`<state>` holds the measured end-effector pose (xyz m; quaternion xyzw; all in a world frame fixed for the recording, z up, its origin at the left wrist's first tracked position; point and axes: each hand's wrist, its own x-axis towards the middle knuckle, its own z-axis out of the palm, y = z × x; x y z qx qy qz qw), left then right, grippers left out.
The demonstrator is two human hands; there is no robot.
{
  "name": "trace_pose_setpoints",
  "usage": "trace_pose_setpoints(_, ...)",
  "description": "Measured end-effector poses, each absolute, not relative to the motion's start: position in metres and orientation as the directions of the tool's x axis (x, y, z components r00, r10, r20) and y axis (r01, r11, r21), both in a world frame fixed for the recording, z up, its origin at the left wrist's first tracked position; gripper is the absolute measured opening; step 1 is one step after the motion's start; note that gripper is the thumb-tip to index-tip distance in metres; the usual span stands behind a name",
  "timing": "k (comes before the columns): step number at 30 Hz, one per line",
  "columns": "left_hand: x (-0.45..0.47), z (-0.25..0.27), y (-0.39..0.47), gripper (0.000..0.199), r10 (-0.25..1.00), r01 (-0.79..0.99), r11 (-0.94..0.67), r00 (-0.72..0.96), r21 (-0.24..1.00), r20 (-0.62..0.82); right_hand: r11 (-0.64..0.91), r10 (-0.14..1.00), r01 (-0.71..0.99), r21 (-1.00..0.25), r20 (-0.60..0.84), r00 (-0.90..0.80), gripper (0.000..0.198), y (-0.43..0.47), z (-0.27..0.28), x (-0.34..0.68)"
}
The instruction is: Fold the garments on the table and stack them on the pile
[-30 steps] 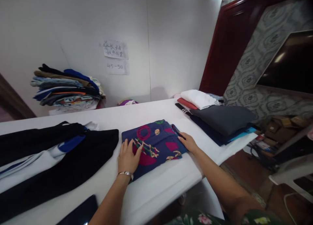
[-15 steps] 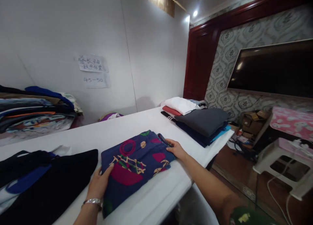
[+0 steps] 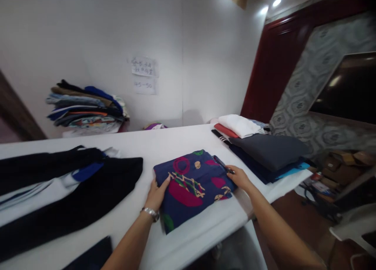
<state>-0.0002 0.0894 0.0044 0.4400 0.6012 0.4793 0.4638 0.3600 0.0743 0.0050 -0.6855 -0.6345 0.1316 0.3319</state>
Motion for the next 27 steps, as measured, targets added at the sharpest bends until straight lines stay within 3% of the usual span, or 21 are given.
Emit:
trace_pose_setpoints(3,0.0,0.007,0.087,0.054,0.958,0.022,0.207,-0.206,0.978,-0.198,0.117,0.946,0.822,-0.558,0.315,0.079,0.044,0.079,0.02,0.343)
trace_pose_setpoints(7,0.001,0.01,0.085,0.043,0.963,-0.061,0.205,-0.166,0.977,-0.213,0.398,0.903,0.737,-0.546,0.375,-0.209,0.047,0.09,0.043,0.278)
trace_pose_setpoints(10,0.002,0.009,0.085,0.042,0.96,-0.065,0.2,-0.187,0.978,-0.209,0.559,0.829,0.672,-0.486,0.349,-0.437,0.053,0.098,0.056,0.217)
trace_pose_setpoints(13,0.002,0.006,0.086,0.044,0.958,-0.062,0.192,-0.204,0.979,-0.201,0.675,0.737,0.635,-0.376,0.374,-0.563,0.059,0.116,0.061,0.175)
trace_pose_setpoints(15,0.002,0.005,0.087,0.046,0.956,-0.067,0.189,-0.214,0.98,-0.199,0.671,0.74,0.67,-0.317,0.34,-0.581,0.06,0.136,0.056,0.168)
trace_pose_setpoints(19,0.002,0.0,0.087,0.055,0.954,-0.03,0.163,-0.25,0.986,-0.165,0.463,0.886,0.84,-0.282,0.111,-0.451,0.057,0.178,0.027,0.194)
trace_pose_setpoints(27,0.0,-0.019,0.091,0.064,0.97,-0.001,0.116,-0.214,0.993,-0.113,0.405,0.914,0.867,-0.291,0.091,-0.396,0.062,0.2,-0.004,0.222)
